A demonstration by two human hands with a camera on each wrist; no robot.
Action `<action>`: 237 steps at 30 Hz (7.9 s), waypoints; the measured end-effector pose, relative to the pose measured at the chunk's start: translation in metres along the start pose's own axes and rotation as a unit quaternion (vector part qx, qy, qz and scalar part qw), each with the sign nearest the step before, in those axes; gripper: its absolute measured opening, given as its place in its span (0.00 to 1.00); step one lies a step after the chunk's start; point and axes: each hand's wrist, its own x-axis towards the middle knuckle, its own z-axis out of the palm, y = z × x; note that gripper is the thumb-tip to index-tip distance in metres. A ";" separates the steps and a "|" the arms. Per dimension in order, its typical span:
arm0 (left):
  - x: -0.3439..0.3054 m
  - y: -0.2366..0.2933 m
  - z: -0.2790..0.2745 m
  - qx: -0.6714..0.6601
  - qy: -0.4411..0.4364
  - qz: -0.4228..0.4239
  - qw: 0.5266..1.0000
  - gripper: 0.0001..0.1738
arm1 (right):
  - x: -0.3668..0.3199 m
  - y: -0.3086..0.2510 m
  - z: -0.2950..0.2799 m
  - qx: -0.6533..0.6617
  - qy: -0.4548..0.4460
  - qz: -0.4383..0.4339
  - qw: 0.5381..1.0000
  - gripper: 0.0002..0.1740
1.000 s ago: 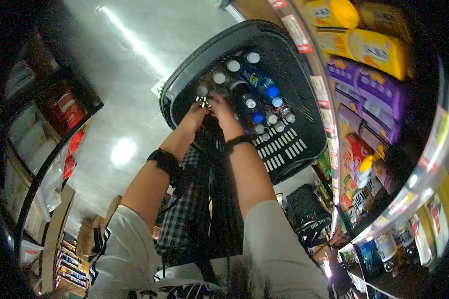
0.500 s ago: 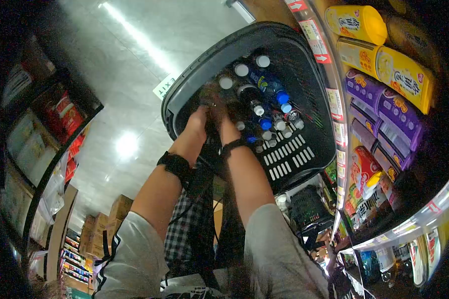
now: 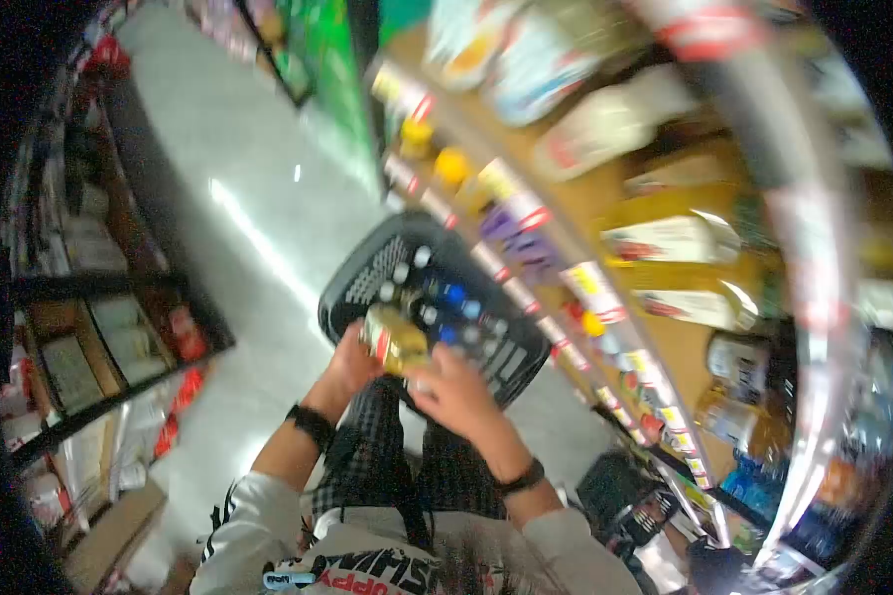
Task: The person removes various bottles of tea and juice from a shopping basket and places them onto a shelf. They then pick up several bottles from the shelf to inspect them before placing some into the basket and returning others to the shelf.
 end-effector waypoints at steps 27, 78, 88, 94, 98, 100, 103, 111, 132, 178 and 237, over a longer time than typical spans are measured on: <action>-0.423 -0.166 0.361 0.323 -0.494 0.214 0.778 0.34 | -0.323 -0.155 -0.386 0.339 0.222 -0.354 0.843 0.40; -0.474 0.027 0.336 0.549 -0.763 0.251 0.231 0.28 | -0.015 -0.046 -0.433 0.062 0.576 0.018 0.815 0.36; -0.207 0.010 0.148 0.458 -0.059 0.302 0.834 0.24 | -0.132 -0.105 -0.244 0.130 0.177 -0.103 0.970 0.22; -0.123 -0.077 -0.023 0.349 0.136 0.092 0.923 0.20 | -0.179 0.071 -0.039 0.249 -0.019 0.120 0.961 0.17; -0.042 -0.114 -0.059 0.328 0.137 0.066 0.932 0.16 | -0.180 0.138 0.057 0.265 -0.028 0.265 0.927 0.16; 0.009 -0.124 -0.067 0.298 0.148 0.063 0.941 0.17 | -0.170 0.159 0.104 0.341 -0.046 0.308 0.887 0.16; 0.081 -0.134 -0.074 0.202 0.108 0.097 0.969 0.16 | -0.121 0.164 0.150 0.446 -0.035 0.410 0.795 0.15; 0.186 -0.079 -0.076 0.254 0.165 0.134 0.944 0.17 | 0.047 0.221 0.273 0.519 0.030 0.484 0.704 0.15; 0.295 0.010 -0.141 0.170 0.199 0.100 0.960 0.23 | 0.236 0.273 0.387 0.475 0.146 0.460 0.736 0.24; -0.441 -0.209 0.311 0.254 -0.474 0.164 0.827 0.38 | -0.368 -0.192 -0.245 0.446 0.276 -0.249 0.814 0.37; -0.236 0.069 0.350 0.388 -0.203 0.590 0.678 0.34 | -0.068 -0.129 -0.276 0.005 0.522 -0.098 0.847 0.29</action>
